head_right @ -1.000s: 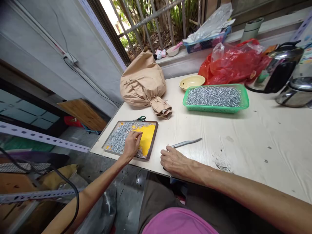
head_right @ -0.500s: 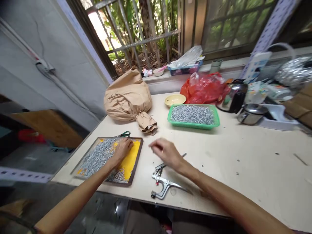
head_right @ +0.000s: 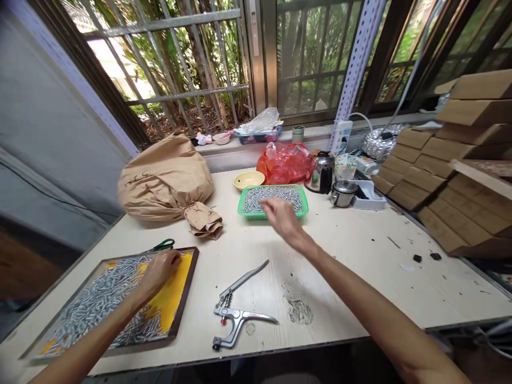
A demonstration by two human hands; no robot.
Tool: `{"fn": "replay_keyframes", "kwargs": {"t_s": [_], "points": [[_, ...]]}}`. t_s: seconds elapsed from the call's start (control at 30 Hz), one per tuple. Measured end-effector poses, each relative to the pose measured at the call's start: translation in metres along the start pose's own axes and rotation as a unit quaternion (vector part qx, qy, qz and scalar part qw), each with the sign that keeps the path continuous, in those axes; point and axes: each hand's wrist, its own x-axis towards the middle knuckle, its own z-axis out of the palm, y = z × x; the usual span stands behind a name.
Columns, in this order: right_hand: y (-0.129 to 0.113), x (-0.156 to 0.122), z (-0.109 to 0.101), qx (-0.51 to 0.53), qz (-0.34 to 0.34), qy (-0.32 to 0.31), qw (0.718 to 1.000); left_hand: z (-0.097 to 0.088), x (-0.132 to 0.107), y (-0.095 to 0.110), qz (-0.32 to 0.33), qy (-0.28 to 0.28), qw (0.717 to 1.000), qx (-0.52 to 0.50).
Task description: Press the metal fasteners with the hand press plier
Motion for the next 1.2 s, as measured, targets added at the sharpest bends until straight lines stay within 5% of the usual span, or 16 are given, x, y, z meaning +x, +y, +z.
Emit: {"fn": "replay_keyframes", "kwargs": {"t_s": [0.1, 0.2, 0.3, 0.47, 0.63, 1.2], "points": [[-0.017, -0.066, 0.008, 0.017, -0.055, -0.191, 0.980, -0.019, -0.022, 0.027, -0.082, 0.001, 0.985, -0.154], [-0.025, -0.125, 0.020, -0.020, -0.115, -0.316, 0.942, -0.031, -0.065, 0.067, -0.177, -0.092, 0.903, -0.380], [-0.029, -0.161, 0.028, -0.074, -0.122, -0.363, 0.921, -0.030, -0.107, 0.105, -0.220, -0.180, 0.822, -0.493], [-0.033, -0.173, 0.033, -0.126, -0.073, -0.375, 0.915, -0.001, -0.140, 0.127, -0.270, -0.229, 0.771, -0.530], [-0.035, -0.175, 0.032, -0.150, -0.065, -0.383, 0.909, 0.013, -0.143, 0.128, -0.275, -0.242, 0.764, -0.532], [-0.030, -0.177, 0.033, -0.155, -0.087, -0.373, 0.911, 0.012, -0.132, 0.133, -0.238, -0.340, 0.793, -0.446]]}}
